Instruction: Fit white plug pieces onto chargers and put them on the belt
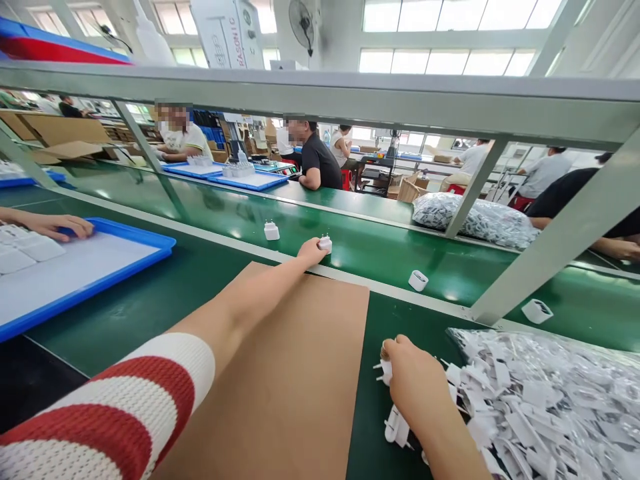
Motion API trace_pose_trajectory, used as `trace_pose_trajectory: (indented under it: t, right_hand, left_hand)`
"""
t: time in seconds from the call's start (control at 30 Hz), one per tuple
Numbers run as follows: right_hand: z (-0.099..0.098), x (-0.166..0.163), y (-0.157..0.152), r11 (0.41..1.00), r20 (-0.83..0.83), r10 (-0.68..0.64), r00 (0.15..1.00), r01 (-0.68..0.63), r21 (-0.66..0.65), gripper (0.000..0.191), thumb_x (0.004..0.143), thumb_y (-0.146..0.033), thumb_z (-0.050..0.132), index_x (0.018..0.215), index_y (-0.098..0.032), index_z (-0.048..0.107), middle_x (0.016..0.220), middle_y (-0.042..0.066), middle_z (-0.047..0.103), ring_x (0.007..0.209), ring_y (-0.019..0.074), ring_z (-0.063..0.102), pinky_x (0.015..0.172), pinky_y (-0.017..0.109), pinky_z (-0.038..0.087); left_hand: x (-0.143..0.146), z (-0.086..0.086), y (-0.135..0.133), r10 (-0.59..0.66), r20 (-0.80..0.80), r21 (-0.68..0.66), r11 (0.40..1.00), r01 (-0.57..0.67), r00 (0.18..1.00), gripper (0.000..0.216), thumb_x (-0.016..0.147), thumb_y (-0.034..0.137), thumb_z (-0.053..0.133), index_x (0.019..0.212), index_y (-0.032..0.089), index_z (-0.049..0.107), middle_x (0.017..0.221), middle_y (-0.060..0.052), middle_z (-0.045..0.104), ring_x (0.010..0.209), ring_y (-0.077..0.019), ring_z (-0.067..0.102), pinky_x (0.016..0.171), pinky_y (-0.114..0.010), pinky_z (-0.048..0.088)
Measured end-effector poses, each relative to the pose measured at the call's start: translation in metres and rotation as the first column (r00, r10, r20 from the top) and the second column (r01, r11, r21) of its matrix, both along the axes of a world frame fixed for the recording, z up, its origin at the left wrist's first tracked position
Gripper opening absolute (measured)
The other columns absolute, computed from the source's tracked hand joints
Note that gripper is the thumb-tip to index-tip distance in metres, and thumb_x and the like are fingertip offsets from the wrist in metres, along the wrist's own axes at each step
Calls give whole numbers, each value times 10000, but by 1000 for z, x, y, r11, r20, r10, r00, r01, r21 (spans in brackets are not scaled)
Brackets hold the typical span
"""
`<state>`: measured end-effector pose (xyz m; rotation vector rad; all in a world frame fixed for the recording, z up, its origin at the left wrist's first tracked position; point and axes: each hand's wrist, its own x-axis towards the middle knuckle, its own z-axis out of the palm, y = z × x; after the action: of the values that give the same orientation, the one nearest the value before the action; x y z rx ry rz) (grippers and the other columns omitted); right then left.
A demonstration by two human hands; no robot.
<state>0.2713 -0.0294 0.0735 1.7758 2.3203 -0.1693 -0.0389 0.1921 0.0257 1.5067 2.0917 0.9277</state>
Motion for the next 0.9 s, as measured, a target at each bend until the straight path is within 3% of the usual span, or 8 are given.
trace_pose_trajectory:
  t: [0.17, 0.23, 0.3, 0.4, 0.53, 0.63, 0.73, 0.9]
  right_hand:
    - [-12, -7, 7, 981, -159, 13, 987, 18, 191, 610, 820, 35, 521, 1330, -280, 637, 1107, 30, 663, 696, 162, 638, 530, 274, 258]
    - [-20, -7, 7, 959, -282, 45, 958, 38, 280, 552, 829, -8, 520, 1304, -257, 651, 1029, 31, 642, 689, 172, 630, 526, 272, 307]
    - [-28, -8, 7, 942, -444, 108, 889, 51, 331, 422, 820, -57, 515, 1157, -230, 703, 955, 35, 616, 716, 184, 646, 544, 270, 384]
    - [-39, -15, 7, 953, -704, 176, 688, 59, 296, 312, 775, -122, 508, 982, -224, 717, 902, 38, 606, 787, 196, 690, 618, 272, 501]
    - [-48, -31, 2, 993, -899, 23, 436, 92, 71, 299, 720, -203, 548, 970, -227, 711, 916, 45, 643, 845, 215, 726, 727, 300, 580]
    - [-53, -38, -1, 988, -938, -142, 316, 109, -113, 327, 703, -251, 602, 1016, -225, 695, 970, 51, 686, 858, 215, 738, 779, 307, 591]
    - [-59, -35, -1, 975, -926, -218, 307, 110, -192, 316, 659, -228, 624, 970, -220, 680, 959, 49, 712, 828, 210, 726, 763, 295, 579]
    - [-65, -29, 1, 978, -849, -208, 486, 106, -179, 217, 667, -213, 573, 863, -218, 664, 749, -8, 644, 689, 173, 627, 619, 256, 496]
  left_hand:
    - [19, 10, -35, 82, 37, 141, 986, -87, 996, 596, 909, 210, 719, 1460, 146, 500, 1595, -208, 384, 1508, -405, 292, 1244, -606, 228]
    - [34, 9, -65, -32, 71, 206, 978, 16, 997, 581, 912, 201, 703, 1460, 176, 512, 1594, -175, 411, 1507, -362, 305, 1258, -522, 238]
    - [49, 3, -102, -225, 121, 228, 954, 193, 967, 456, 912, 256, 725, 1352, 216, 615, 1440, -106, 584, 1357, -281, 499, 1174, -401, 387]
    - [62, -10, -156, -503, 265, 221, 862, 456, 823, 370, 934, 444, 710, 1233, 227, 686, 1159, -57, 707, 953, -182, 646, 865, -295, 535]
    - [60, -26, -193, -700, 592, 297, 651, 699, 400, 576, 861, 587, 763, 1217, 143, 671, 955, -59, 679, 757, -132, 546, 723, -269, 478]
    - [57, -33, -194, -702, 603, 295, 638, 711, 380, 605, 793, 619, 820, 1127, 125, 718, 849, -38, 652, 682, -114, 498, 655, -259, 437]
    - [56, -37, -188, -714, 571, 304, 642, 704, 405, 561, 821, 629, 776, 1057, 121, 748, 797, -33, 640, 645, -110, 479, 613, -254, 418]
    - [54, -34, -186, -738, 525, 286, 622, 729, 424, 399, 890, 497, 708, 1015, 121, 752, 785, -29, 637, 649, -111, 473, 595, -240, 395]
